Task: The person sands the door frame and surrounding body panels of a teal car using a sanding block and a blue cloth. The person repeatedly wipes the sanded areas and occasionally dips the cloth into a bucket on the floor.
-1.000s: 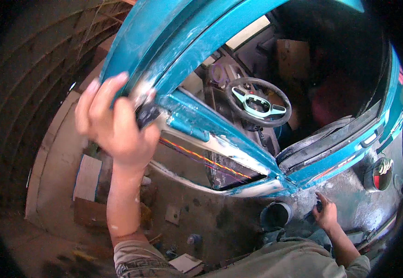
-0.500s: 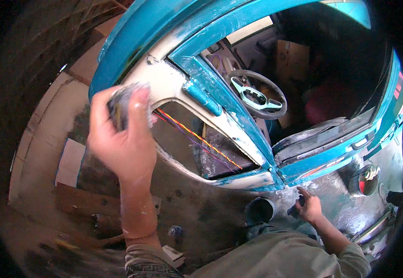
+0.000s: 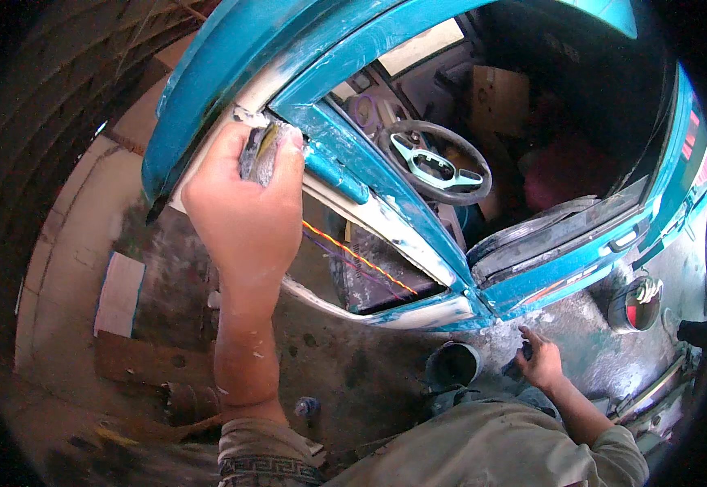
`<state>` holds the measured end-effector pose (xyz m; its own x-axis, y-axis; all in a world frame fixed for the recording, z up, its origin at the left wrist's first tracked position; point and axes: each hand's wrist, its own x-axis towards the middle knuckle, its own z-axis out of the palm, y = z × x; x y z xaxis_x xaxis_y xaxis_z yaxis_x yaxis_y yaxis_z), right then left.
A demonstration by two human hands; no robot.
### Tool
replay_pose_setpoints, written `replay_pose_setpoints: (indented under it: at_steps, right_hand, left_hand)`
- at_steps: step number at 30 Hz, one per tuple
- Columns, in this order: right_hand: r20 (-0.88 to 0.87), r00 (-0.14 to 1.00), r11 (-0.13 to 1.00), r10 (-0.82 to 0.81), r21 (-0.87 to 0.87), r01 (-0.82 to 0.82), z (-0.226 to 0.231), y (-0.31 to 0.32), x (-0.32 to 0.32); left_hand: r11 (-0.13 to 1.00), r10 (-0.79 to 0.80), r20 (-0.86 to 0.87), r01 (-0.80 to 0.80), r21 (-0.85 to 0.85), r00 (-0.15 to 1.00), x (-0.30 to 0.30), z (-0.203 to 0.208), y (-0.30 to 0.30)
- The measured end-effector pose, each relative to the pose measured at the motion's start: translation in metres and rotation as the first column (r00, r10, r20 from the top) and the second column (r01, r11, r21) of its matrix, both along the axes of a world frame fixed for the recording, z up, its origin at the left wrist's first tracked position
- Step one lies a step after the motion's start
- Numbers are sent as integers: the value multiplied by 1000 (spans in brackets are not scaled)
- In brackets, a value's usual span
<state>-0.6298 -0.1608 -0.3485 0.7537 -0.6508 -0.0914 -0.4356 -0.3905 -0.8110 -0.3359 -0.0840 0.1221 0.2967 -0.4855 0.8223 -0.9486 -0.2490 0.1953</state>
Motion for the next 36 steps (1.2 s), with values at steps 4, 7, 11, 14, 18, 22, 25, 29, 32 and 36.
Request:
replay_pose_setpoints:
  at_steps: [4, 7, 11, 14, 18, 22, 25, 29, 32, 36]
  right_hand:
    - [-11, 999, 999, -35, -9, 35, 8, 1, -4]
    - [-4, 998, 998, -60, 21, 60, 2, -4, -5]
    - [52, 994, 995, -94, -21, 96, -8, -9, -9]
    - [12, 994, 994, -104, 15, 104, 2, -10, -8]
    - [41, 993, 993, -107, -45, 109, -3, -10, -8]
    - [35, 995, 996, -92, -2, 92, -5, -9, -3]
    - [13, 997, 996, -79, 43, 79, -1, -7, 0]
    - [34, 998, 998, -60, 15, 60, -4, -6, 3]
    - [6, 998, 996, -61, 62, 60, 0, -5, 6]
    - [30, 999, 999, -40, 13, 40, -1, -5, -2]
  left_hand:
    - [989, 54, 64, -62, 135, 996, -8, 17, -1]
    - [976, 176, 211, -198, 87, 961, -12, 36, -3]
    - [946, 111, 232, -174, 272, 966, -10, 25, 1]
    - [943, 150, 147, -186, 276, 978, -18, 33, 1]
    - [969, 229, 39, -231, 84, 973, -16, 46, 0]
    - [964, 166, 126, -188, 187, 978, -17, 19, -3]
    - [975, 182, 60, -188, 118, 982, -19, 37, -6]
    - [973, 212, 90, -219, 76, 973, -14, 32, -4]
    - [977, 168, 57, -174, 126, 984, -16, 14, -1]
    - [982, 93, 100, -108, 153, 991, -7, 17, 10]
